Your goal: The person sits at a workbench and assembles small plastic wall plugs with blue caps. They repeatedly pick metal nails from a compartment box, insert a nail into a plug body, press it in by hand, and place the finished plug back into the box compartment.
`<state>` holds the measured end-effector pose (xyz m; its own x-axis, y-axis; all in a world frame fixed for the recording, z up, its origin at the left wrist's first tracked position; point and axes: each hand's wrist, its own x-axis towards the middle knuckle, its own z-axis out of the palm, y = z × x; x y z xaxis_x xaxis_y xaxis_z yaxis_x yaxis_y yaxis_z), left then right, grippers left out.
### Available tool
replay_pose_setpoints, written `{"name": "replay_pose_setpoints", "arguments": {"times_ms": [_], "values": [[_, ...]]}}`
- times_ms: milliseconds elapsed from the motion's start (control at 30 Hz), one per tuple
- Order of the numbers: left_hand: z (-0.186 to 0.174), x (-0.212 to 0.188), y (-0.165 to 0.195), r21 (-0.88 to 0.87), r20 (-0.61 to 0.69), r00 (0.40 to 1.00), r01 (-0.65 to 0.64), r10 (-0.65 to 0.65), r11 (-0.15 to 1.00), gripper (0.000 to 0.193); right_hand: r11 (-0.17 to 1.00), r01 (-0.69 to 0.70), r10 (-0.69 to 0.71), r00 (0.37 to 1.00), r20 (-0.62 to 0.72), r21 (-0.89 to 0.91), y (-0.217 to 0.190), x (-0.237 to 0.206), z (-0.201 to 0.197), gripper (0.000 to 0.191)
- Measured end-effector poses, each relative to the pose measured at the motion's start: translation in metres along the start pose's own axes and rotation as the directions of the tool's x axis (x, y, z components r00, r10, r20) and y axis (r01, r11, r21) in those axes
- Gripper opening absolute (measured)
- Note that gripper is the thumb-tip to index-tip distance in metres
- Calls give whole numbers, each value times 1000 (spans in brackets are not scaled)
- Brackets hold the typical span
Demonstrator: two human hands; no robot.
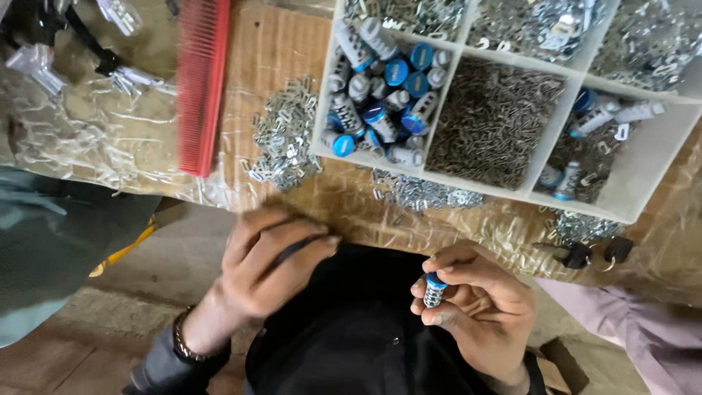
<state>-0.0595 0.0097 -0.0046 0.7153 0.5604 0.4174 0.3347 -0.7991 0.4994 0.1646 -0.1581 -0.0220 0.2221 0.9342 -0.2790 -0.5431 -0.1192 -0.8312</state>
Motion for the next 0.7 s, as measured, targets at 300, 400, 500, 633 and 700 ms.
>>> {"name": "replay_pose_setpoints", "arguments": {"times_ms": [300, 400, 500, 633, 700], "values": [[45, 9, 67, -503, 106, 958, 282, -266, 817, 20, 968, -13, -2, 998, -59, -250, -8, -8, -14, 35], [38, 24, 63, -239, 41, 999, -21, 32, 971, 26, 944, 12, -45, 995, -94, -330, -10, -10, -15, 31], [26, 29, 58, -412, 193, 981, 81, 0, 908, 32, 940, 72, -74, 997, 6, -334, -8, -7, -13, 28], [25, 17, 61, -677, 441, 750, 639, -494, 366, 27, 943, 178, -125, 973, 195, -283, -2, 1, -11, 33], [31, 9, 57, -362, 100, 946, 322, -307, 875, 29, 963, 100, -79, 993, 93, -250, 1, 1, -8, 35]]}}
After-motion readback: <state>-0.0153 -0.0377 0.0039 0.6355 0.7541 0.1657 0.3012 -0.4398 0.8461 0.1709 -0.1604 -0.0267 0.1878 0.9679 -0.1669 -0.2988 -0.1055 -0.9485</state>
